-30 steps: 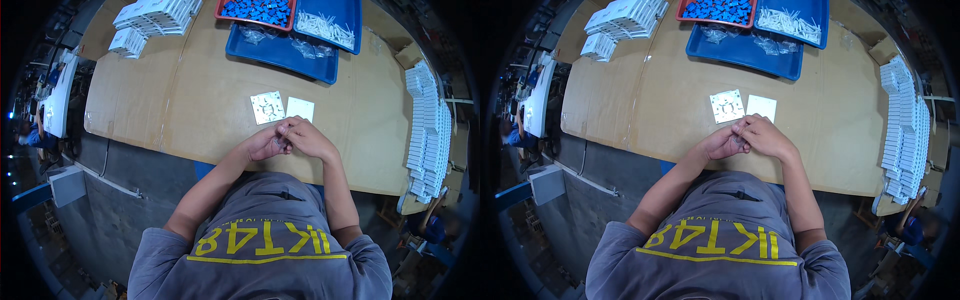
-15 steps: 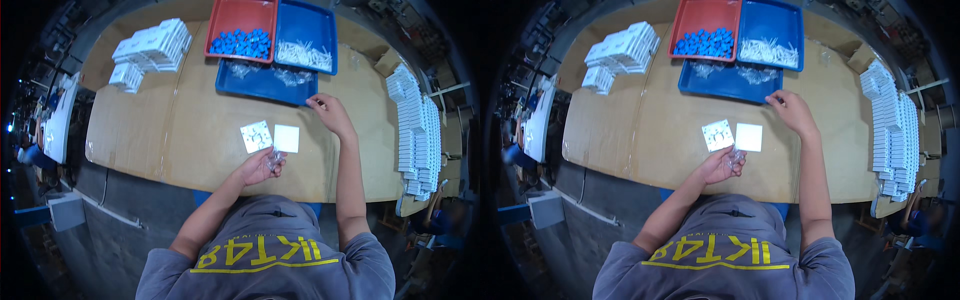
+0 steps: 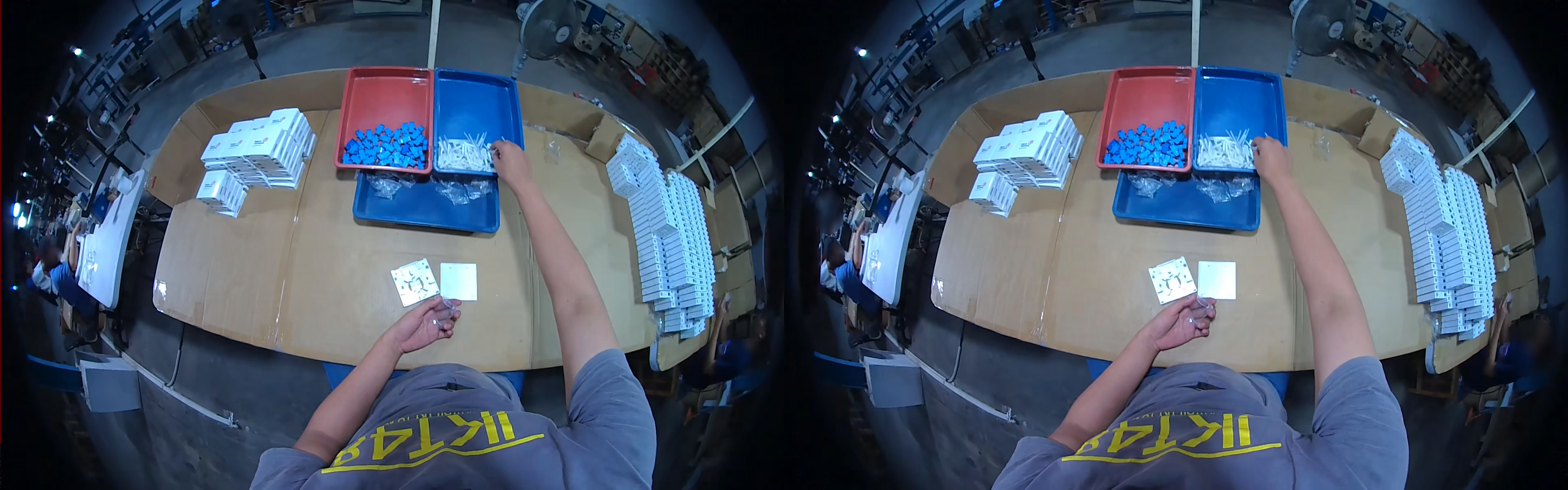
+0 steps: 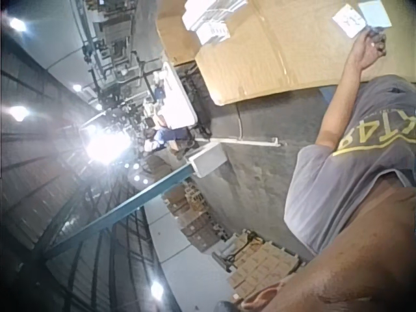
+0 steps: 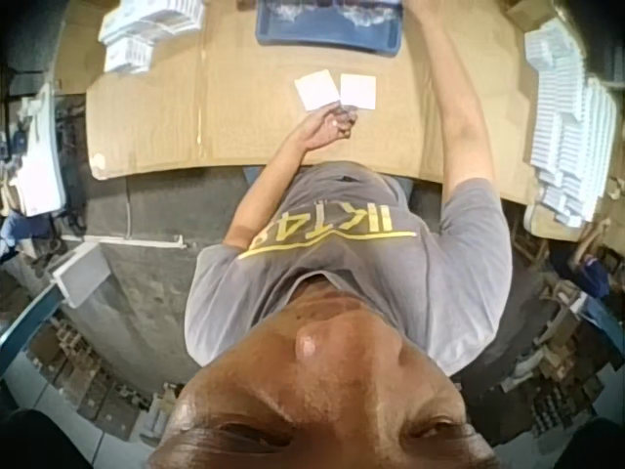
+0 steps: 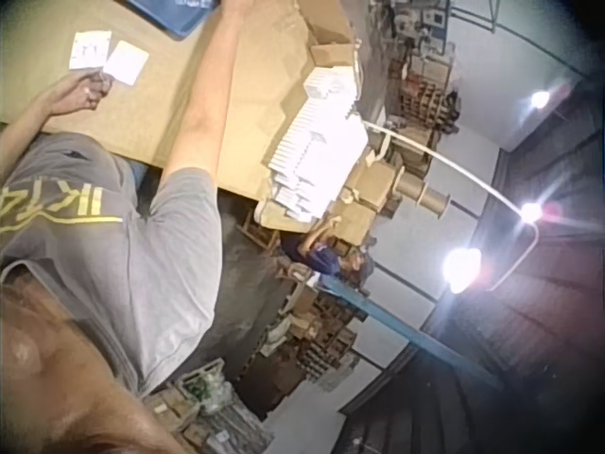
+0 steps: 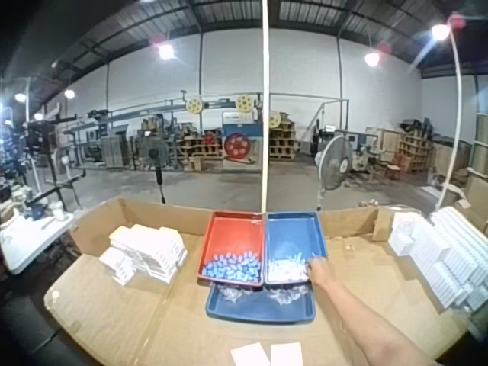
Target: Manually assemble and package components into boxes at a factory workstation.
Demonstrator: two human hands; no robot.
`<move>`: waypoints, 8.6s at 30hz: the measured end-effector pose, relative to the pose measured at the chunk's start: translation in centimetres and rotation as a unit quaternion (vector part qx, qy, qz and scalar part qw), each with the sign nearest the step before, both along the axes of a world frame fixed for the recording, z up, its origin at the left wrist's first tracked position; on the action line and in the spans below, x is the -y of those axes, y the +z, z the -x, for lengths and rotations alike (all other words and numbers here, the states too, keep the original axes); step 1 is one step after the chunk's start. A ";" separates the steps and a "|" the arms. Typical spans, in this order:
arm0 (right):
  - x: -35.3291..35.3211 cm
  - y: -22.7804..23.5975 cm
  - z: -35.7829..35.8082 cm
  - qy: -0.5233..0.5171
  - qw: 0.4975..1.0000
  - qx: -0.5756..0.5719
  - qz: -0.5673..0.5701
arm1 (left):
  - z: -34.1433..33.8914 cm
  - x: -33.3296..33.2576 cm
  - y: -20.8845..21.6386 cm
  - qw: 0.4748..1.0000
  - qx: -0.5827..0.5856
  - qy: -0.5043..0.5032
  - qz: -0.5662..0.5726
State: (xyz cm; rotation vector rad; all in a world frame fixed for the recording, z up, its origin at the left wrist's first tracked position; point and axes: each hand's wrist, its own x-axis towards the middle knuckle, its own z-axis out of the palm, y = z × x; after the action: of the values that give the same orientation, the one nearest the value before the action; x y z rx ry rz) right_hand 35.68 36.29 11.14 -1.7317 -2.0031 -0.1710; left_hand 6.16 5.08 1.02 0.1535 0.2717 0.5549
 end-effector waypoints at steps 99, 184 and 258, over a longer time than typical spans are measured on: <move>27.5 -1.4 9.4 0.251 0.746 -0.350 0.508 | 0.1 0.1 -0.3 0.999 0.008 0.020 -0.031; -2.5 1.8 5.7 -0.021 0.985 -0.006 0.173 | 0.3 0.8 1.0 0.997 -0.037 0.017 -0.072; -4.3 -0.9 6.7 0.049 0.995 0.082 0.039 | 0.1 0.7 1.1 0.996 -0.053 0.014 -0.065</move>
State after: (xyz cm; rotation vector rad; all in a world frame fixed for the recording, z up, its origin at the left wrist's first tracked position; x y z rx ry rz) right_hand 29.03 40.55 10.20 -1.7106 -2.2352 -0.2101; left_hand 6.11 4.42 2.13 0.3052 0.3408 0.5938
